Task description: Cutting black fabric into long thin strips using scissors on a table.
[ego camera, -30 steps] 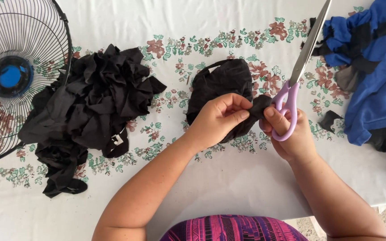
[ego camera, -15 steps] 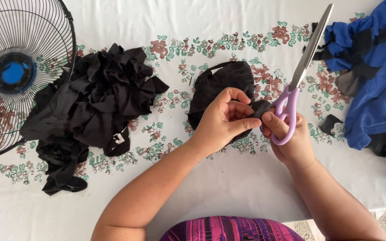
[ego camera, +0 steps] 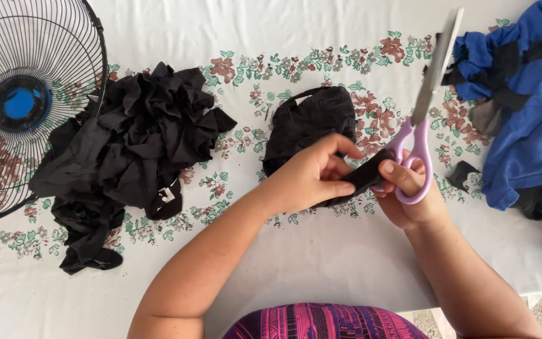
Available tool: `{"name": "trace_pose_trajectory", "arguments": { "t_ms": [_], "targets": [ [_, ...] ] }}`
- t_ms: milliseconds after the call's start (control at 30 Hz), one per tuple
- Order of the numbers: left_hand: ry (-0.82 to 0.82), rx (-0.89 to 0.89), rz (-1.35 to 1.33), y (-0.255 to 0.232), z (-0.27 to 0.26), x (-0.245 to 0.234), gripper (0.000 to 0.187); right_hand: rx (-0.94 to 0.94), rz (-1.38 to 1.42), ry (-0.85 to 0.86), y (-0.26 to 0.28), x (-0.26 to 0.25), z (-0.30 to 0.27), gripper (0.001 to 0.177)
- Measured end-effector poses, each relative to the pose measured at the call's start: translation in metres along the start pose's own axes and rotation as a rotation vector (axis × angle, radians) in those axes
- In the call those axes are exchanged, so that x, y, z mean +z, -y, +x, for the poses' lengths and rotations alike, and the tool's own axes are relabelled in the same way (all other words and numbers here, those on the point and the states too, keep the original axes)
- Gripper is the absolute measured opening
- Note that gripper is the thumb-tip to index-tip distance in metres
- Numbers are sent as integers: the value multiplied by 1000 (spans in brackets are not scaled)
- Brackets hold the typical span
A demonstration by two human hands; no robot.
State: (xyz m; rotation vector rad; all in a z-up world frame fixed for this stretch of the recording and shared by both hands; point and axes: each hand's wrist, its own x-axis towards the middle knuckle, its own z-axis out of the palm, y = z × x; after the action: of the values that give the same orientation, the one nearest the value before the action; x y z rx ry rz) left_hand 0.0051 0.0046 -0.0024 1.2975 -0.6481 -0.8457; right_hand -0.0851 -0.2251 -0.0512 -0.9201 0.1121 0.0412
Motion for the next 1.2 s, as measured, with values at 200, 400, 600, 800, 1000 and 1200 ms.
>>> {"name": "trace_pose_trajectory", "arguments": {
  "t_ms": [200,400,600,800,1000,1200],
  "targets": [
    [418,-221,371,-30,-19,-52,44,-53,41,-120,5,30,-2,18],
    [-398,286,466,-30,-3,-9,34,-18,-13,-195,-3,38,-5,19],
    [-344,47,283,4,3,2,18,-106,-51,-213,-2,35,-2,18],
    [-261,4,-48,13,-16,2,19,-35,-101,-257,-3,48,1,17],
    [-350,-144,221,-18,-51,11,19,-63,-240,-224,-17,49,-7,19],
    [-624,79,70,3,-58,-12,21,184,-789,74,-11,57,-8,32]
  ]
}}
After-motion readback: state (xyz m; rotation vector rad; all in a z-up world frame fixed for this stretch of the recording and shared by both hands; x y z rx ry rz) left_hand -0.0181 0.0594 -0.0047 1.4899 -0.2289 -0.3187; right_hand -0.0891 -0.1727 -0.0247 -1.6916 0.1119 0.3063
